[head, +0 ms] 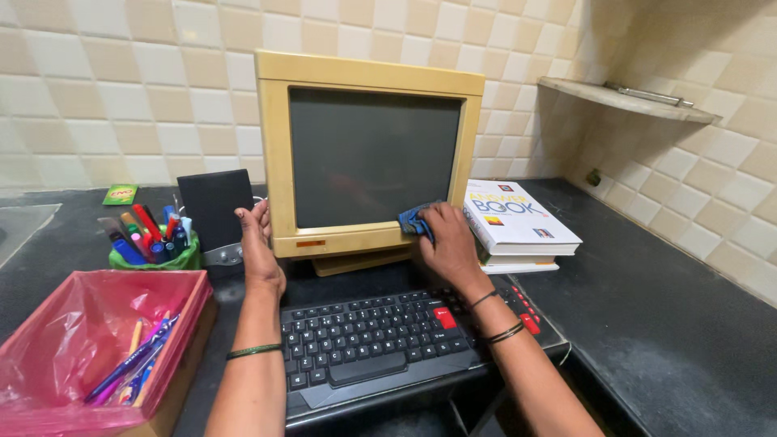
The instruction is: The person wipes the screen and casing of a beige CRT monitor with a blue cloth, then wipes the black keyboard. The person uses circular and back-and-forth motions across the monitor and keyboard surfaces.
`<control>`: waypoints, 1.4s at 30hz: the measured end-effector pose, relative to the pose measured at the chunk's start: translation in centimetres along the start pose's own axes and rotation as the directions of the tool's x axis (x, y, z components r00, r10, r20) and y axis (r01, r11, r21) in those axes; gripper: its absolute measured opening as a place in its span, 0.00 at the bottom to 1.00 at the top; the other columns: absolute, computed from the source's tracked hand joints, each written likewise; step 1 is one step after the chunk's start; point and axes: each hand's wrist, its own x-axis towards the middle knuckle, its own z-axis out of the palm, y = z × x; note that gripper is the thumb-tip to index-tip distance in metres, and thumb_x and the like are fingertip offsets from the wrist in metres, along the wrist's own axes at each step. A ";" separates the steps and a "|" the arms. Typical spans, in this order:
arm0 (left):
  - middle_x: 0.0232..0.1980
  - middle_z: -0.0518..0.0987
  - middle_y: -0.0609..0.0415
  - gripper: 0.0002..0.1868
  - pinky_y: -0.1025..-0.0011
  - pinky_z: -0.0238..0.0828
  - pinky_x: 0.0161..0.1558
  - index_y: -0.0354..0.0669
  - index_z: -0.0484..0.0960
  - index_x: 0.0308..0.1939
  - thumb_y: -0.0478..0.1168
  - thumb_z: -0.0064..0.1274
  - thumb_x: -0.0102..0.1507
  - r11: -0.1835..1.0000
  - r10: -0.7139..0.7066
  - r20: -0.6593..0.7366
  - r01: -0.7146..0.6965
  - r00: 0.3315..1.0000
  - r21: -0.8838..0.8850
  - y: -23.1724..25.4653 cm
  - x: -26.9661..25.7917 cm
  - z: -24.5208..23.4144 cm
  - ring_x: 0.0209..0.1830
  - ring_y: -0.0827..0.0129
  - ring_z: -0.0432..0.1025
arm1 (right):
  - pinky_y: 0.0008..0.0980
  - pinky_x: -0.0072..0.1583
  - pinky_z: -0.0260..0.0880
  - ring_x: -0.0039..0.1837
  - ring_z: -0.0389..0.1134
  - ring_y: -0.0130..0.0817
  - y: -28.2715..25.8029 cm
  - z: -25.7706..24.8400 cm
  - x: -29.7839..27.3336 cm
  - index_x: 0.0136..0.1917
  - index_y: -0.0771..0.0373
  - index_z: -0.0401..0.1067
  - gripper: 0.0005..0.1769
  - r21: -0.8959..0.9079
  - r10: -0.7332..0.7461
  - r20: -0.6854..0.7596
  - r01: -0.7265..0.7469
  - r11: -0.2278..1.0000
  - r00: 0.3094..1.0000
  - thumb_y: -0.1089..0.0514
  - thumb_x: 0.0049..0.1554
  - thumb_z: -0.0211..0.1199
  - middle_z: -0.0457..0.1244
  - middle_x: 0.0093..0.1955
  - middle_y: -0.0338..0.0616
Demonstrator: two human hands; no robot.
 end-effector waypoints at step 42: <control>0.64 0.78 0.54 0.29 0.69 0.62 0.67 0.41 0.74 0.65 0.58 0.46 0.69 1.000 -0.014 -0.049 0.013 0.999 -0.019 0.5 -1.0 0.8 0.66 0.68 0.70 | 0.60 0.71 0.47 0.75 0.52 0.55 -0.8 2.6 -2.5 0.71 0.72 0.57 0.37 -0.201 0.093 -0.041 -0.100 0.975 0.995 0.46 0.59 0.64 0.53 0.72 0.61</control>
